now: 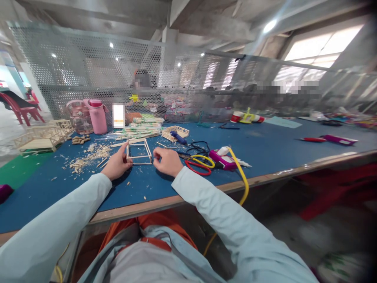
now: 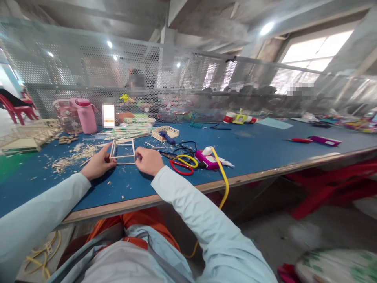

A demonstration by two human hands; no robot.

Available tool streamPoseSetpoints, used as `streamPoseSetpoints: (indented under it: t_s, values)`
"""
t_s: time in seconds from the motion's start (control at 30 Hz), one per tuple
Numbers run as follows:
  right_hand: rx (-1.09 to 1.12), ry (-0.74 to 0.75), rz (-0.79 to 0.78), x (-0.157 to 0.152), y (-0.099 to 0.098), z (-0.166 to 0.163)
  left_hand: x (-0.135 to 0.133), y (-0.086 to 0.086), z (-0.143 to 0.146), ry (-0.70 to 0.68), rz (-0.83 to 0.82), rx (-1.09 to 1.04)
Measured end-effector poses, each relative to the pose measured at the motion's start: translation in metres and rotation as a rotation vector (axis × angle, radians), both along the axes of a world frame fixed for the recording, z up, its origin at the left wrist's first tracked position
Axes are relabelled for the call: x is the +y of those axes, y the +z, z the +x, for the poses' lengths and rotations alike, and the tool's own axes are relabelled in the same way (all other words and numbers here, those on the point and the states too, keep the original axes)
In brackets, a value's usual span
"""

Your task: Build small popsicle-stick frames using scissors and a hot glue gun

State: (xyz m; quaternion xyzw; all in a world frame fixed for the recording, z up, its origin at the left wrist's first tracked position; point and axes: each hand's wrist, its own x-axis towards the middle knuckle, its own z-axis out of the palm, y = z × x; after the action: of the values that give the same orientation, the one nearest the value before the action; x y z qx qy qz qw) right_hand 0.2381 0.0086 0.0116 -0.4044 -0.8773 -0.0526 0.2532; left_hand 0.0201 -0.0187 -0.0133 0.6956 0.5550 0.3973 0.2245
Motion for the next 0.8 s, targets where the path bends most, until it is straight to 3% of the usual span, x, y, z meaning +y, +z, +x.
streamPoseSetpoints:
  t_s: [0.13, 0.3, 0.47, 0.6, 0.8]
  values:
    - [0.122, -0.115, -0.053, 0.003, 0.006, 0.008, -0.001, 0.001, 0.001, 0.002, -0.003, 0.019]
    - [-0.085, -0.126, -0.182, 0.006, 0.002, 0.005, -0.003, 0.005, 0.002, 0.015, -0.006, 0.069]
    - [-0.126, -0.098, -0.257, 0.008, -0.001, 0.002, -0.005, 0.007, 0.002, -0.028, -0.042, -0.005]
    - [-0.138, -0.102, -0.174, 0.003, 0.001, 0.002, -0.005, 0.008, 0.0, -0.044, -0.058, -0.021]
    - [-0.304, 0.07, -0.048, -0.004, 0.0, -0.011, -0.006, 0.011, -0.004, -0.066, -0.047, -0.032]
